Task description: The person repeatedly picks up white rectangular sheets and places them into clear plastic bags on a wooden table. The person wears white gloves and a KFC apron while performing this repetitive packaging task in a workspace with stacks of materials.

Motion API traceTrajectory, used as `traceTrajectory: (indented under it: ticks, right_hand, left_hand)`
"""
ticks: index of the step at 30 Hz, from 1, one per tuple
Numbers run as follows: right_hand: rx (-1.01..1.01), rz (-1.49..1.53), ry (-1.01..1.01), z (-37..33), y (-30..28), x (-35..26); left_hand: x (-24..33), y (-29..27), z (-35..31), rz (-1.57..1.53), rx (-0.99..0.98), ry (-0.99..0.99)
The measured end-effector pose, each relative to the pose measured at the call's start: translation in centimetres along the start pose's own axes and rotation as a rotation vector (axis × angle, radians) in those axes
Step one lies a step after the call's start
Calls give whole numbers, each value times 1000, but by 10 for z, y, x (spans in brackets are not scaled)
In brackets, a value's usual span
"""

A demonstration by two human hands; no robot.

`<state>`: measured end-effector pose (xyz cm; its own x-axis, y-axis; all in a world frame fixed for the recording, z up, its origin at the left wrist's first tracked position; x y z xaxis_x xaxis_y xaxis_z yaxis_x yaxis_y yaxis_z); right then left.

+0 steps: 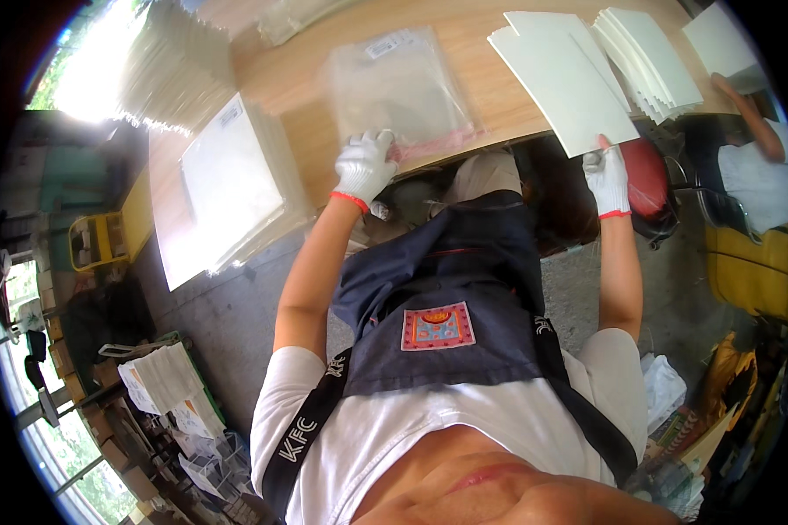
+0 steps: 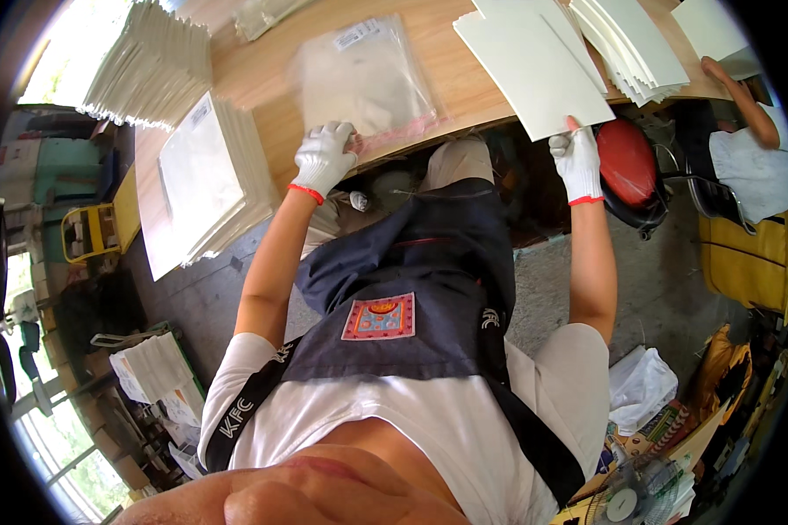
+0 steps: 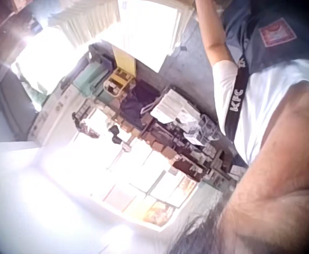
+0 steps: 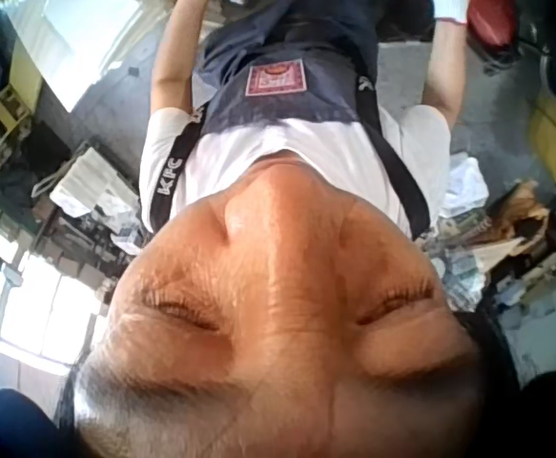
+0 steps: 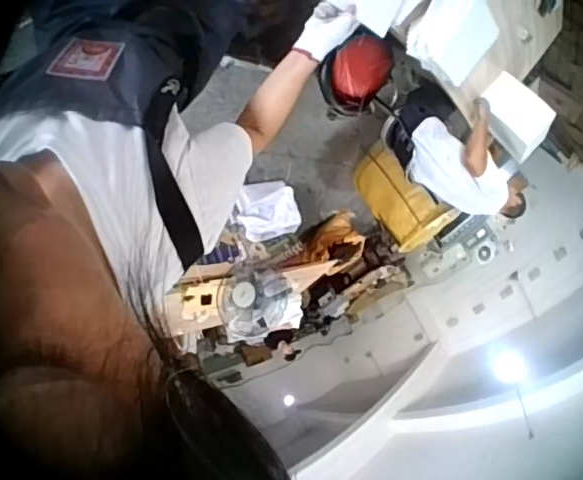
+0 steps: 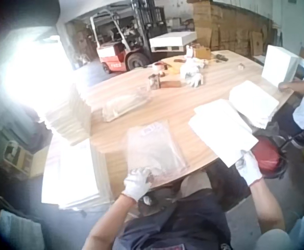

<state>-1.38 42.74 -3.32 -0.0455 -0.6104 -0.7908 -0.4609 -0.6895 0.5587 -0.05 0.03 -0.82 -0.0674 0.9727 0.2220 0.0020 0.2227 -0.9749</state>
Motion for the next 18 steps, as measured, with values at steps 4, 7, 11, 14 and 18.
traceTrajectory:
  ticks: [4,7,11,14,18]
  right_hand:
    - [-183,5,-112,-33,18,-2]
    - [-355,24,57,-79,31,3]
    - [-647,-189,163,-127,39,12]
    - [-706,-222,388,-143,34,16]
    - [-656,-178,392,-142,17,19]
  left_hand:
    - [-6,2,8,24,30,-5]
    - [-12,-3,11,-42,-33,62]
    - [-15,-4,4,-76,-40,140]
    - [-17,-1,-3,-100,74,111]
    - [-24,1,-15,-325,256,115]
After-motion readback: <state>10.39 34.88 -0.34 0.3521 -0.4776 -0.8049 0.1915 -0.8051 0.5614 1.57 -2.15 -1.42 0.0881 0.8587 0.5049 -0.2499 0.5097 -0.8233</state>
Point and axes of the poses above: each hand's wrist, its own z-axis towards the middle knuckle, its own y-axis out of the palm, x = y × z, the point moved 2 cm from there along z, towards the middle knuckle, and after that the axes turned 14 degrees about -y, right-handed, at the moved point
